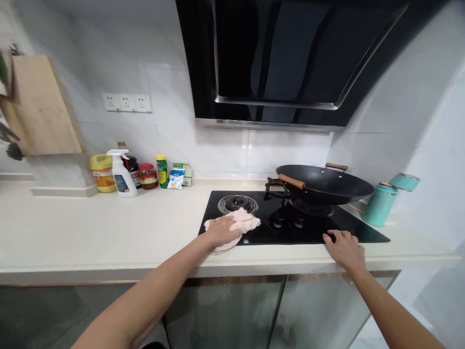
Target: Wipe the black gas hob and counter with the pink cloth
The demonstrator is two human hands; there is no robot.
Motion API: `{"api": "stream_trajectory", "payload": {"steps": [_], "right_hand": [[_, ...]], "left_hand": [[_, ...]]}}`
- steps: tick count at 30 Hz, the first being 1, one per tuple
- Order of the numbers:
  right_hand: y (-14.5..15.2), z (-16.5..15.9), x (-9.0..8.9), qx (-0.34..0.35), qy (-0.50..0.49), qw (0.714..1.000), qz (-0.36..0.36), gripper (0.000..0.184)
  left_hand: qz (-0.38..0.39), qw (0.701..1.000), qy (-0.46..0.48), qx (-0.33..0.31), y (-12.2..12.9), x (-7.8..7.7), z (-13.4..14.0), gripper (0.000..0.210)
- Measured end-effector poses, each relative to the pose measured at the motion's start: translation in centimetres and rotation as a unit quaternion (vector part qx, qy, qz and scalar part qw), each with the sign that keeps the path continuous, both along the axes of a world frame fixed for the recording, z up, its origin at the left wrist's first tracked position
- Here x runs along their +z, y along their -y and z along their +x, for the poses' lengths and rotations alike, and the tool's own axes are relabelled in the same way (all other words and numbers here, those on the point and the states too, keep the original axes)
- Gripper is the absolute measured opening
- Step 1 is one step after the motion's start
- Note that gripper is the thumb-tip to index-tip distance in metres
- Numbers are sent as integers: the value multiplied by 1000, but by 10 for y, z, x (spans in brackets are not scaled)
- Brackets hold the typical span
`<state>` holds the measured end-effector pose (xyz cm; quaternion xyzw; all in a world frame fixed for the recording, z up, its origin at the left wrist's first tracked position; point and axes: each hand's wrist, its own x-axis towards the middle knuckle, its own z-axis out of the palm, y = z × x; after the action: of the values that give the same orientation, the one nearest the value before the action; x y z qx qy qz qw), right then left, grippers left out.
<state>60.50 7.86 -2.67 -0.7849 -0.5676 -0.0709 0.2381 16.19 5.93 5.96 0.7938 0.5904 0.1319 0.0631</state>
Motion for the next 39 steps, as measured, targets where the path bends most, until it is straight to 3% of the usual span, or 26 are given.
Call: {"api": "stream_trajectory", "payload": {"steps": [6, 12, 15, 18, 21, 25, 31, 35, 39], "right_hand": [[-2, 4, -3, 5, -1, 1000, -7, 58], [-3, 8, -7, 5, 1, 1000, -11, 60], [-3, 7, -8, 4, 0, 1000, -8, 59], [-2, 5, -7, 5, -2, 1000, -8, 59], [-2, 2, -6, 5, -6, 1000, -15, 59], [-2, 1, -5, 1, -3, 1000, -15, 59], [-2, 0, -7, 6, 16, 1000, -8, 59], [-2, 1, -9, 9, 18, 1000, 6, 58], [-1, -1, -8, 13, 18, 1000, 12, 57]], "left_hand": [[-8, 991, 3, 130, 16, -3, -71, 76], [-4, 977, -28, 213, 61, -11, -148, 74], [20, 975, -41, 217, 84, -15, -162, 65], [48, 970, -18, 238, 98, -14, -160, 57], [57, 955, 108, 271, 100, -6, -146, 49], [75, 945, 254, 193, 77, 12, -104, 46], [73, 969, 231, 47, 0, 22, 6, 44], [49, 987, 151, -4, -40, 7, 76, 37], [75, 995, 65, -7, -72, -10, 110, 37]]}}
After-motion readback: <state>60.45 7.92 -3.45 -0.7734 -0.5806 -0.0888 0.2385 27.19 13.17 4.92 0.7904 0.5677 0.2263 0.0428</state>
